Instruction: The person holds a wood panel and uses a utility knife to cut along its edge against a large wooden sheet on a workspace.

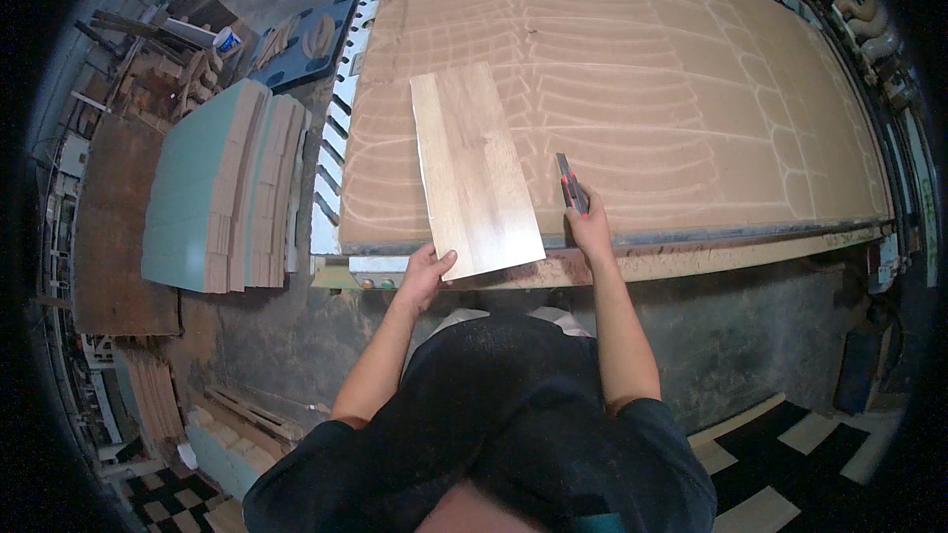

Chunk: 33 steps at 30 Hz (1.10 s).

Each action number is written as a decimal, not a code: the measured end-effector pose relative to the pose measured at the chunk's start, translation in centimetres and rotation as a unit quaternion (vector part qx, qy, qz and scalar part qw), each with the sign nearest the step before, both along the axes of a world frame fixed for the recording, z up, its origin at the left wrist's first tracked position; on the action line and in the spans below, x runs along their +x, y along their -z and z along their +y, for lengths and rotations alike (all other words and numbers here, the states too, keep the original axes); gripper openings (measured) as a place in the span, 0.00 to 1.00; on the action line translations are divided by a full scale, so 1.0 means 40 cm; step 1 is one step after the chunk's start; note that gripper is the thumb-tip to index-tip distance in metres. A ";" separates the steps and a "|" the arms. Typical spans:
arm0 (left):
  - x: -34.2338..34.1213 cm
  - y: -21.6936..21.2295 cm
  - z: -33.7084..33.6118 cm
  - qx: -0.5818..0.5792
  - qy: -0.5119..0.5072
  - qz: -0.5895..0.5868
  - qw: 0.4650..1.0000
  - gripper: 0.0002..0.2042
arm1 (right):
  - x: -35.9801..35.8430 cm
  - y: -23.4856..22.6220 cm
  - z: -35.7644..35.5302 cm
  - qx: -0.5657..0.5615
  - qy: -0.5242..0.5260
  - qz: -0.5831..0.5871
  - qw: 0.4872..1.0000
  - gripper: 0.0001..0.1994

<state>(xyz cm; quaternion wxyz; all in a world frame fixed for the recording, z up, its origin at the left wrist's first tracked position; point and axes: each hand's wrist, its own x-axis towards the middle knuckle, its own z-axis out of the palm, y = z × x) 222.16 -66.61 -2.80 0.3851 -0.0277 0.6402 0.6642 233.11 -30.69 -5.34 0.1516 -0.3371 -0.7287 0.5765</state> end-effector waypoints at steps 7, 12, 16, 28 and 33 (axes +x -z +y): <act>-0.007 0.049 -0.003 -0.019 -0.047 0.057 0.997 0.15 | -0.005 -0.008 -0.009 -0.020 0.008 -0.016 1.000 0.33; -0.002 0.048 0.007 -0.037 -0.052 0.075 0.995 0.14 | 0.002 -0.016 -0.012 -0.017 0.013 -0.009 1.000 0.34; -0.007 0.077 0.004 -0.037 -0.056 0.108 0.992 0.14 | -0.004 -0.066 -0.030 -0.074 0.020 -0.027 0.997 0.33; -0.024 0.097 0.009 -0.035 -0.051 0.122 0.991 0.16 | -0.011 -0.008 -0.015 -0.021 0.012 0.007 1.000 0.33; -0.022 0.090 0.010 -0.040 -0.046 0.110 0.992 0.16 | -0.009 0.028 -0.005 -0.002 0.010 0.016 1.000 0.33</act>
